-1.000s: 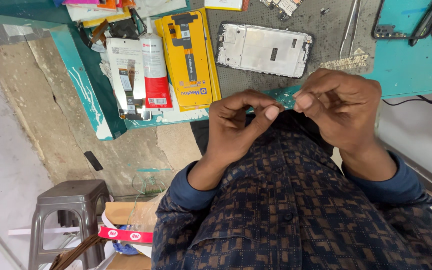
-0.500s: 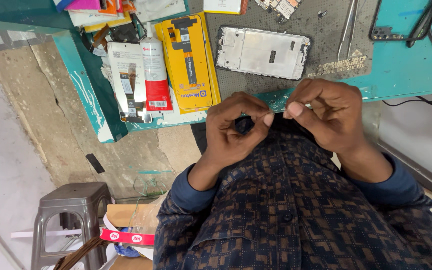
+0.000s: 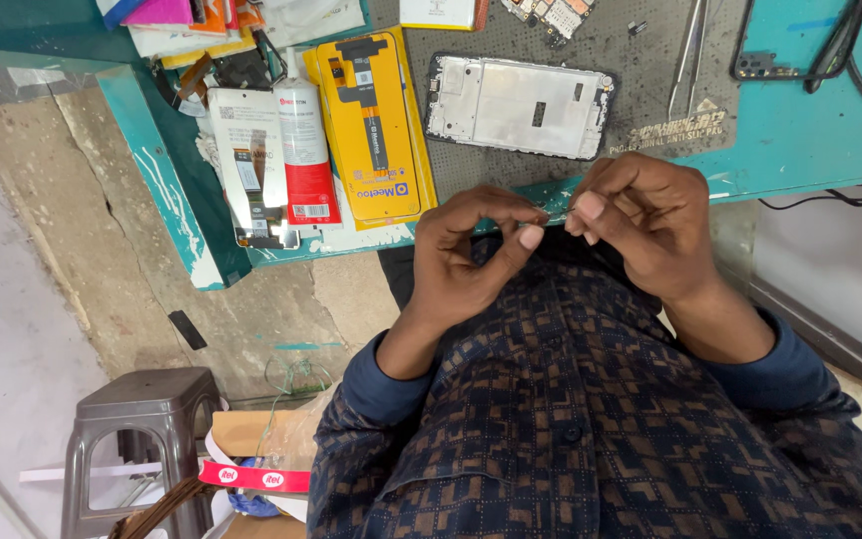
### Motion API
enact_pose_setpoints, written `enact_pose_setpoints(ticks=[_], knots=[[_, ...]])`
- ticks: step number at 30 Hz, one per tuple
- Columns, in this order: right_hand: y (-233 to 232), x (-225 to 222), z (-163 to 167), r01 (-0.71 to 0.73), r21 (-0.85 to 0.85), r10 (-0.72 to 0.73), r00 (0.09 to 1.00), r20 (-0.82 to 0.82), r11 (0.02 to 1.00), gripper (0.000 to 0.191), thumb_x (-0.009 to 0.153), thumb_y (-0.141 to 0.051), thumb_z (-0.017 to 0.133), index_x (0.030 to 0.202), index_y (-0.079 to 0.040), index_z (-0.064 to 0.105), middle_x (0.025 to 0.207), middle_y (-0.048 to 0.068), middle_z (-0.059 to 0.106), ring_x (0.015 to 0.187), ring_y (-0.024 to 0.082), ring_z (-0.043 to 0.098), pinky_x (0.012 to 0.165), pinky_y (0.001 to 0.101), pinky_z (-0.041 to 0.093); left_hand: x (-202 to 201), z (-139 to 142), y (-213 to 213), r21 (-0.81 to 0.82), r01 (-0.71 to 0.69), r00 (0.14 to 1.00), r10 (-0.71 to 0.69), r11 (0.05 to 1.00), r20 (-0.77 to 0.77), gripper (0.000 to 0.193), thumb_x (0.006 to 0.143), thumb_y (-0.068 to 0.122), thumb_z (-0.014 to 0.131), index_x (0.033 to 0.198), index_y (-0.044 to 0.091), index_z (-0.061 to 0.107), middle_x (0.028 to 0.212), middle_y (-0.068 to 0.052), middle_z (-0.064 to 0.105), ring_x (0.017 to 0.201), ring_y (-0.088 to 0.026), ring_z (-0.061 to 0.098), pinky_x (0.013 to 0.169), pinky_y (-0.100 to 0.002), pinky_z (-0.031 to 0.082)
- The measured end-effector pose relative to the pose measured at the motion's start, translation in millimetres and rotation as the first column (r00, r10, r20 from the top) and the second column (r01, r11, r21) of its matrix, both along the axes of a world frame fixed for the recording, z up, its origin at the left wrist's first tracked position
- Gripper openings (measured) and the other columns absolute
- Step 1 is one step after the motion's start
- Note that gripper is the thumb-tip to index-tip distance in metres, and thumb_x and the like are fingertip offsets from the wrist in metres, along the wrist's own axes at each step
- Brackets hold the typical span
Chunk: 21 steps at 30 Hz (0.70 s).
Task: The person works on a disassembled white phone chassis at a repair bench. They use a metal tool to pry and adjust internal components, then apply adhesive from a tube along the chassis edge. The person continues to manipulate the chassis and apply adhesive in several steps.
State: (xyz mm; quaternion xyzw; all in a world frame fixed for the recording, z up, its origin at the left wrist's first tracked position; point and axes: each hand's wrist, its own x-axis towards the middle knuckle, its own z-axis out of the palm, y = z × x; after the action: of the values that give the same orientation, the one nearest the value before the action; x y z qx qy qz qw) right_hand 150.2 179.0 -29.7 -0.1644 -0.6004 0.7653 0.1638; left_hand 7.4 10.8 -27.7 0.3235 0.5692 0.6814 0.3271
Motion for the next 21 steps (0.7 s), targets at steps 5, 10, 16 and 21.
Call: enact_pose_setpoints(ticks=[5, 10, 16, 21], knots=[[-3.0, -2.1, 3.7, -0.005, -0.003, 0.005, 1.0, -0.014, 1.0, 0.014, 0.109, -0.004, 0.062, 0.096, 0.0, 0.059, 0.085, 0.011, 0.068, 0.07, 0.008, 0.059, 0.065, 0.0185, 0.048, -0.4, 1.7, -5.9, 0.043, 0.053, 0.999, -0.053, 0.998, 0.004, 0.011, 0.104, 0.004, 0.071, 0.115, 0.002, 0.071, 0.107, -0.01, 0.075, 0.097, -0.015, 0.071, 0.088, -0.028, 0.056], [-4.1, -3.4, 5.3, 0.008, 0.012, -0.008, 1.0, -0.021, 1.0, 0.014, 0.109, -0.004, 0.063, 0.097, 0.0, 0.059, 0.085, 0.012, 0.068, 0.069, 0.008, 0.059, 0.064, 0.0186, 0.047, 1.2, 0.7, -4.3, 0.022, 0.015, 1.0, -0.015, 1.0, 0.018, 0.015, 0.097, 0.006, 0.078, 0.111, 0.002, 0.072, 0.108, -0.01, 0.075, 0.082, -0.011, 0.067, 0.077, -0.025, 0.054], [-3.3, -2.0, 1.9, 0.021, -0.008, -0.022, 0.999, -0.026, 1.0, 0.014, 0.11, -0.005, 0.063, 0.097, 0.0, 0.059, 0.086, 0.012, 0.068, 0.069, 0.008, 0.059, 0.064, 0.0189, 0.047, 0.3, 0.7, -4.1, 0.015, -0.002, 1.0, 0.002, 1.0, -0.011, 0.024, 0.091, 0.007, 0.085, 0.111, 0.002, 0.072, 0.11, -0.01, 0.075, 0.08, -0.01, 0.065, 0.072, -0.024, 0.053], [-3.7, -2.4, 2.1, 0.023, 0.017, -0.022, 0.999, -0.029, 1.0, 0.014, 0.109, -0.005, 0.063, 0.096, 0.0, 0.06, 0.085, 0.011, 0.068, 0.067, 0.008, 0.059, 0.062, 0.0188, 0.047, 2.4, -3.9, -5.0, 0.051, 0.023, 0.997, -0.027, 0.998, 0.077, 0.019, 0.094, 0.007, 0.081, 0.11, 0.002, 0.072, 0.109, -0.009, 0.075, 0.08, -0.009, 0.066, 0.075, -0.024, 0.054]])
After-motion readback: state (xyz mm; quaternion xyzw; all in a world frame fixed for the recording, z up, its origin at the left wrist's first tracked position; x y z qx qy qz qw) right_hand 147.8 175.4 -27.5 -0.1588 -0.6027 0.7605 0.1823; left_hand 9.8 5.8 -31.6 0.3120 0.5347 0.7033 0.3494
